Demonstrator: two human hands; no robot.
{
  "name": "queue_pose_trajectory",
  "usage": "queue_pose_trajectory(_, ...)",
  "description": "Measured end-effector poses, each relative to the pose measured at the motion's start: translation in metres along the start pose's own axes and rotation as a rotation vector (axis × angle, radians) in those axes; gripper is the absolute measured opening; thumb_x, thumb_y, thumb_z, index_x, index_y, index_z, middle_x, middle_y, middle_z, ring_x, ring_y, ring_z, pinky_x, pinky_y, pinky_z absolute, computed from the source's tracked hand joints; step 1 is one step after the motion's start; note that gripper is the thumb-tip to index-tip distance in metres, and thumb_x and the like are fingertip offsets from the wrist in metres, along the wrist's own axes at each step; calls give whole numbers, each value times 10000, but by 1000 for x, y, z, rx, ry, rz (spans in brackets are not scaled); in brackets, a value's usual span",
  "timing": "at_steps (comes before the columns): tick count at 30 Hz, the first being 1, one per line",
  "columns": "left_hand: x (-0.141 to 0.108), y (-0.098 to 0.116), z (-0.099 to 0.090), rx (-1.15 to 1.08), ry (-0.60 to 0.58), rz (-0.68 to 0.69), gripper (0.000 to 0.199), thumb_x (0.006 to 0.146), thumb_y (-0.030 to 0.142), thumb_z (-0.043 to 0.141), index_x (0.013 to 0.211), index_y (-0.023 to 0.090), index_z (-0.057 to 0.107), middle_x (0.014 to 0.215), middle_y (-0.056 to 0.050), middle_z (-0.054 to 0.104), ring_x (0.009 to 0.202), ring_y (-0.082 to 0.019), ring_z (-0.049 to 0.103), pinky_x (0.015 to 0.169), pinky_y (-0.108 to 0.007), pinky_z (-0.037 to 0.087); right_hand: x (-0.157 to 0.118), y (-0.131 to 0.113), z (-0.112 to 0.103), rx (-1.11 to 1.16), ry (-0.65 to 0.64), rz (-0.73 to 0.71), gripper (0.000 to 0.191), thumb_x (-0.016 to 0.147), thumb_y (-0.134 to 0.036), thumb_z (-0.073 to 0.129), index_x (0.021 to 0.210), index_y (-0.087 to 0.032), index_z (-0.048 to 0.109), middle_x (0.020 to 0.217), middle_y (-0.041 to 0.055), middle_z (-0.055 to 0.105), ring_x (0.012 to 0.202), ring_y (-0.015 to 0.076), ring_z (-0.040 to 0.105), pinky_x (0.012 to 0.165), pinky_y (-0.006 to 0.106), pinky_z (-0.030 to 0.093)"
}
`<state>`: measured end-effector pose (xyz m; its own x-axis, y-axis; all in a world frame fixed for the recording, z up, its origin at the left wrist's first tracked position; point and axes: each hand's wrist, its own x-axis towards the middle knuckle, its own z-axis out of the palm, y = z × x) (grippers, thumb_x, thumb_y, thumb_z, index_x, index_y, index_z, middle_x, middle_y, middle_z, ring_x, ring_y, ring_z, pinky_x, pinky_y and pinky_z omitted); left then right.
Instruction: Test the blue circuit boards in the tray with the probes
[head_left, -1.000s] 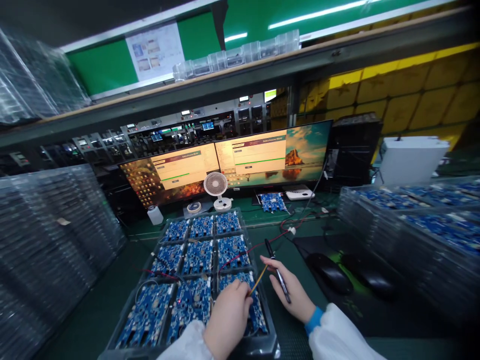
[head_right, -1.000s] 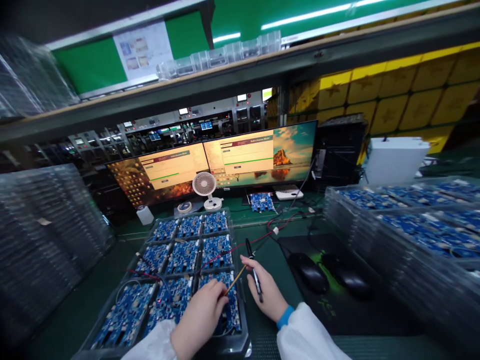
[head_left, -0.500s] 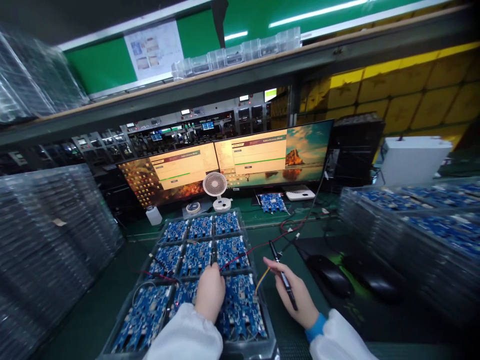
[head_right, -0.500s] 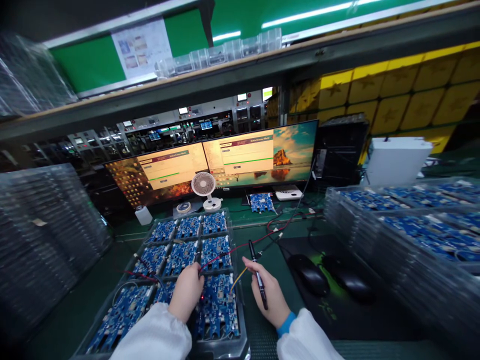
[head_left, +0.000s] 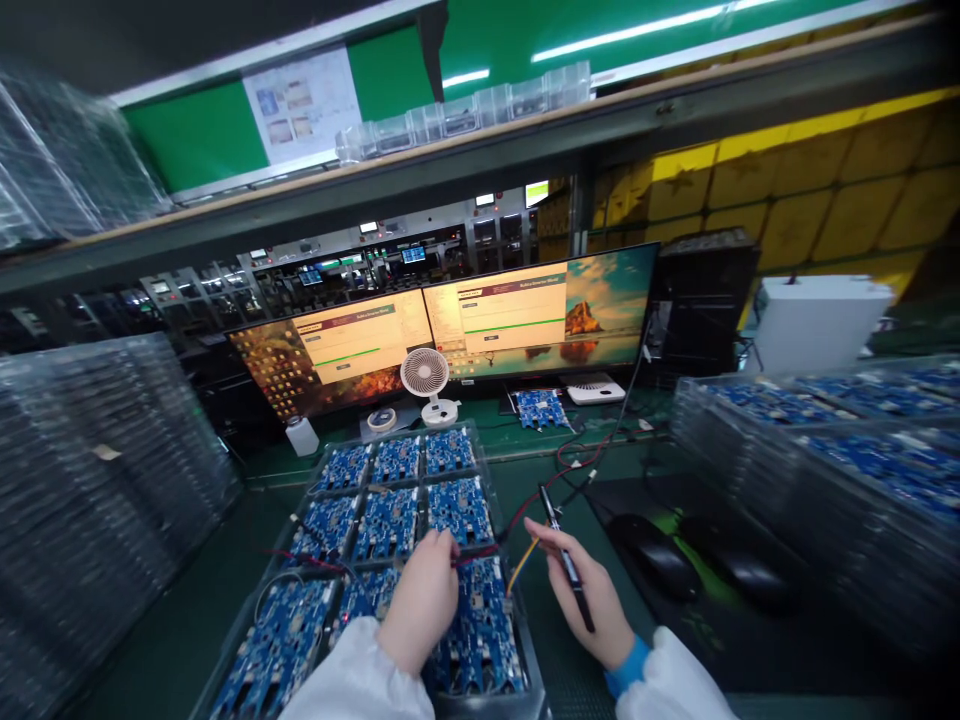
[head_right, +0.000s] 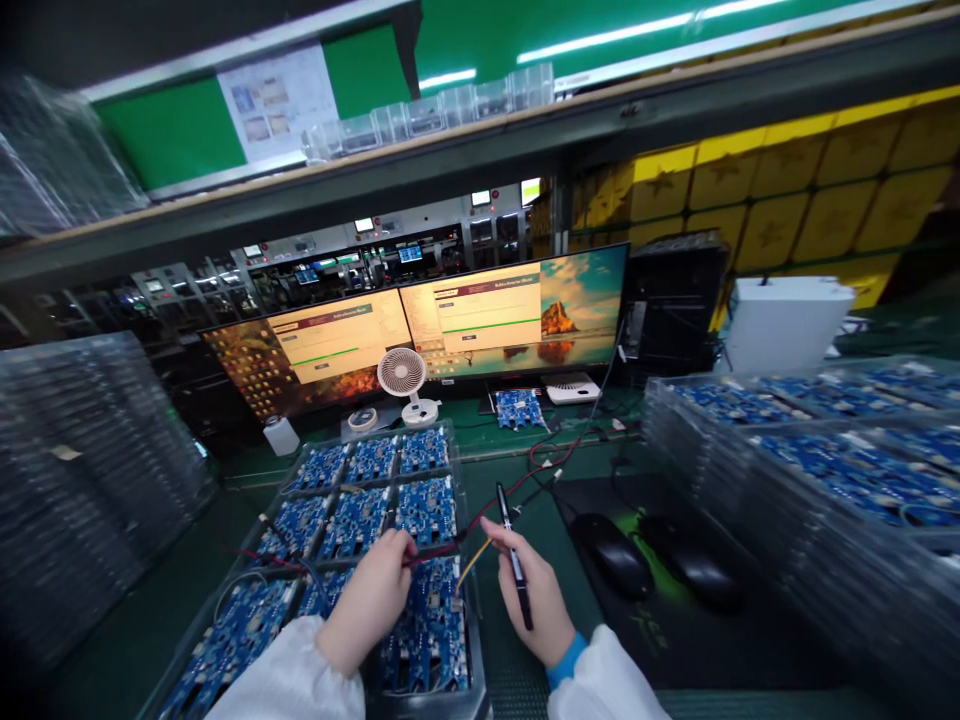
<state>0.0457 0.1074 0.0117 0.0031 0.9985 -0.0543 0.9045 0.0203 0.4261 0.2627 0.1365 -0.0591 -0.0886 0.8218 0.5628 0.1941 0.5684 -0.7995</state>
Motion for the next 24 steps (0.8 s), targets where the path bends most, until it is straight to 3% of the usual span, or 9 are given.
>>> queue_pose_trajectory(3,-13,14,-6,-203,-138,195,494,787,18,380,1226,217,491,967,-37,622,882,-154,581,835,-254,438,-1,1,1,-12,-5,-33,299,898,-231,461,1164,-230,596,1206,92,675,1094,198,647,950,325,531)
queue_pose_trajectory(6,-18,23,-7,-305,-209,287,438,825,71,359,1178,247,549,899,-9,632,832,-148,582,800,-256,446,-2,2,2,-5,-16,-35,319,897,-232,464,1190,-232,588,1226,89,664,1121,203,632,967,343,525)
queue_pose_trajectory(12,-12,29,-5,-413,-267,191,283,792,161,444,976,197,656,896,-15,678,862,-159,605,824,-267,442,-3,3,3,-30,-33,-59,310,905,-220,457,1195,-218,569,1238,105,654,1125,206,629,965,354,533)
queue_pose_trajectory(16,-12,33,-2,-344,-218,184,165,808,304,512,778,187,625,859,-20,653,852,-173,589,801,-274,424,-4,3,5,-104,-35,-128,304,907,-190,453,1197,-223,540,1240,107,652,1126,187,628,951,331,541)
queue_pose_trajectory(24,-18,42,-18,-392,-269,191,287,953,356,267,791,228,467,749,9,674,793,-155,600,811,-283,414,11,24,-11,-269,-117,-275,394,875,-118,430,1245,-236,496,1391,127,528,1286,203,496,1046,406,459)
